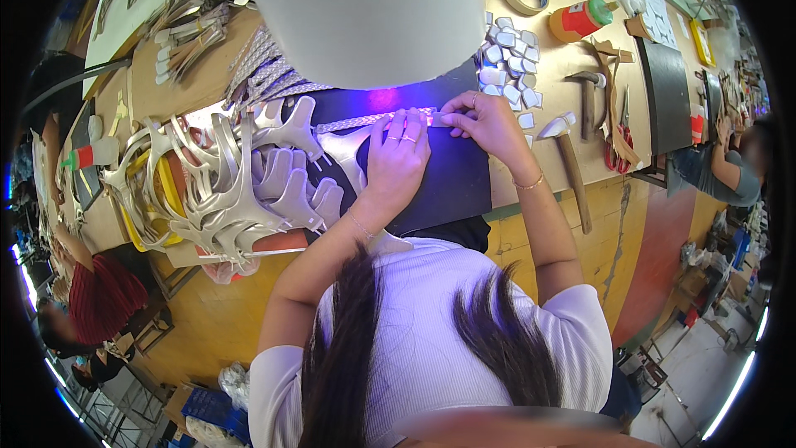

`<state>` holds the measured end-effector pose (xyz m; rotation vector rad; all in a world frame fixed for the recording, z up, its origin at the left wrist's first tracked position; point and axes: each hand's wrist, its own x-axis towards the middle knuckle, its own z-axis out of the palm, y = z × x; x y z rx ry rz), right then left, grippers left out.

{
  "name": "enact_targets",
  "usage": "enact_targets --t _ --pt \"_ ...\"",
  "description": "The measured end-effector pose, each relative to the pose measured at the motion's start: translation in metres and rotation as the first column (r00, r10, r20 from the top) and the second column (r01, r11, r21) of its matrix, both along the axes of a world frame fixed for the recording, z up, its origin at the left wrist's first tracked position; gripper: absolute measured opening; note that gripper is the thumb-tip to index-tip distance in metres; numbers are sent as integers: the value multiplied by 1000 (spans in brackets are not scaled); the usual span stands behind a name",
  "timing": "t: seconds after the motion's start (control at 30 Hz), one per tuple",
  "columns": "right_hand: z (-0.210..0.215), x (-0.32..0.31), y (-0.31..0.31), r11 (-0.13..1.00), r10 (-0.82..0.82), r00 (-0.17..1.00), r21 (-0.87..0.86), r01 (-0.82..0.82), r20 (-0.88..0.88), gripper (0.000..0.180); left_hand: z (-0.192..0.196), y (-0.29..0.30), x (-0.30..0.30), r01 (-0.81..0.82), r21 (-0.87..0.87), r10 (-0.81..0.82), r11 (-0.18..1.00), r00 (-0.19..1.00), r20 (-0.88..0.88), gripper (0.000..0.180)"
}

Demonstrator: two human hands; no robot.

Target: The person assembles a decorative item by attaching small white pieces to a braided cord using a hammer and UV light. They repeatedly pick up pieces, position them on the cord, and tap them into place with a hammer. The person also uses scissors to trim excess material from the cord.

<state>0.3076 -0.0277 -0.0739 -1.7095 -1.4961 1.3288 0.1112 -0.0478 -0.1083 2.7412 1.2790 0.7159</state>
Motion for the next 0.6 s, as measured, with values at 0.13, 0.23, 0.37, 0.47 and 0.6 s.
enact_targets --t 0.13,0.23,0.37,0.47,0.6 --pt "2 -4 -3 999 -18 999 39 17 48 13 -2 -1 0 5 -17 -5 1000 1000 -7 38" --pt "2 -8 -6 994 -29 996 107 20 83 13 -1 -1 0 -2 -15 2 1000 1000 3 37" --pt "1 -11 -9 982 -23 986 190 -8 163 13 0 -2 0 1 -23 -1 1000 1000 0 38" --pt "-2 -12 -10 965 -13 977 258 -43 214 14 0 -2 0 2 -24 -2 1000 1000 0 39" --pt "-4 -12 -11 936 1 964 338 -95 267 16 1 -2 0 6 -31 -6 1000 1000 -2 39"
